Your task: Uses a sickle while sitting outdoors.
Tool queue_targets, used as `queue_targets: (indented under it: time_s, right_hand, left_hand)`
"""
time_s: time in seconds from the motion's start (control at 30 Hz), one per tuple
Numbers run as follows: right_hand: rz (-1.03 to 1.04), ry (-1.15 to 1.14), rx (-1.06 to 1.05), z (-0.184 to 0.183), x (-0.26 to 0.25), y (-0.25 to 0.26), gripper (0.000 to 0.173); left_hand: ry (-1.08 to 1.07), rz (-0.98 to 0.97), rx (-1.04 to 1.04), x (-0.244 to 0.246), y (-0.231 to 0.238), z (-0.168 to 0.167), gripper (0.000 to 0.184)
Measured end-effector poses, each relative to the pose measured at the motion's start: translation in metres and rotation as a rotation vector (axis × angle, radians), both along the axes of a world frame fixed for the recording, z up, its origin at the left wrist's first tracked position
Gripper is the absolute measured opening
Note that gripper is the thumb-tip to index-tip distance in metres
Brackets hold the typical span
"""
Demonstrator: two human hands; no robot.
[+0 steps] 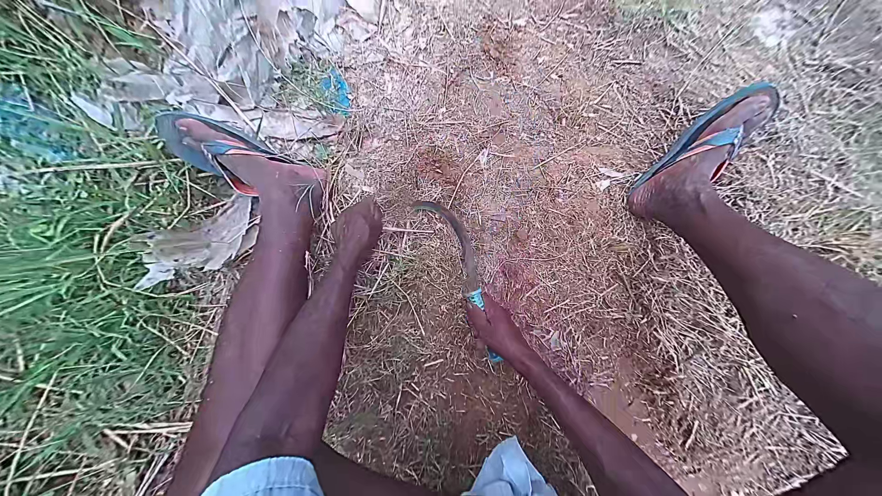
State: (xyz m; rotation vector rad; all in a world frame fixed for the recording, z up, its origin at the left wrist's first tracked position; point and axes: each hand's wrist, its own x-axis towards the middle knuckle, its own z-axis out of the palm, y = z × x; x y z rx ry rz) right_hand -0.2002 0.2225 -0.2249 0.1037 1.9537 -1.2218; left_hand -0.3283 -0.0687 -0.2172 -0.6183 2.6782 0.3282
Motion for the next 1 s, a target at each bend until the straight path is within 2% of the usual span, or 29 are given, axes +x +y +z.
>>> queue_targets:
  time_s: [0.07,0.1,0.17,0.33,0.4,0.47,0.53,0.6,0.63,0.73,0.83,1.0]
  right_hand:
    - [0.078,0.002,0.029,0.002,-0.002,0.001,0.041]
    - [0.073,-0.014,0.023,0.006,0.008,0.006,0.042]
    - [0.016,0.069,-0.015,0.006,-0.014,0.012,0.04]
    - [-0.331,0.172,-0.275,0.036,-0.05,-0.003,0.036]
    - [-0.458,0.217,-0.383,0.054,-0.071,-0.02,0.036]
    - [-0.539,0.283,-0.428,0.055,-0.088,-0.045,0.036]
    - [-0.413,0.26,-0.312,0.032,-0.087,-0.065,0.036]
    - [-0.074,0.08,-0.136,0.004,-0.068,-0.065,0.038]
    - [0.009,-0.005,-0.119,-0.003,-0.064,-0.059,0.038]
    - [0.028,-0.067,-0.119,-0.002,-0.06,-0.039,0.036]
    - [0.014,0.033,-0.078,0.002,-0.071,-0.017,0.037]
    - [-0.196,0.019,-0.37,0.022,-0.079,-0.025,0.034]
  left_hand:
    - [-0.002,0.023,-0.003,0.005,-0.015,0.004,0.044]
    - [-0.048,0.015,0.007,0.018,-0.016,0.002,0.044]
    - [-0.027,0.013,0.023,0.005,-0.017,0.007,0.045]
    - [0.081,0.088,0.064,0.005,-0.024,0.007,0.049]
    - [0.136,0.147,0.082,0.003,-0.031,0.009,0.05]
    - [0.167,0.207,0.097,0.0,-0.036,0.011,0.05]
    - [0.196,0.236,0.109,-0.003,-0.037,0.014,0.05]
    - [0.207,0.24,0.107,-0.001,-0.036,0.014,0.049]
    - [0.215,0.24,0.109,-0.005,-0.035,0.015,0.048]
    - [0.237,0.285,0.105,0.003,-0.039,0.015,0.047]
    - [0.283,0.277,0.13,-0.004,-0.035,0.012,0.049]
    - [0.239,0.207,0.111,0.004,-0.034,0.012,0.049]
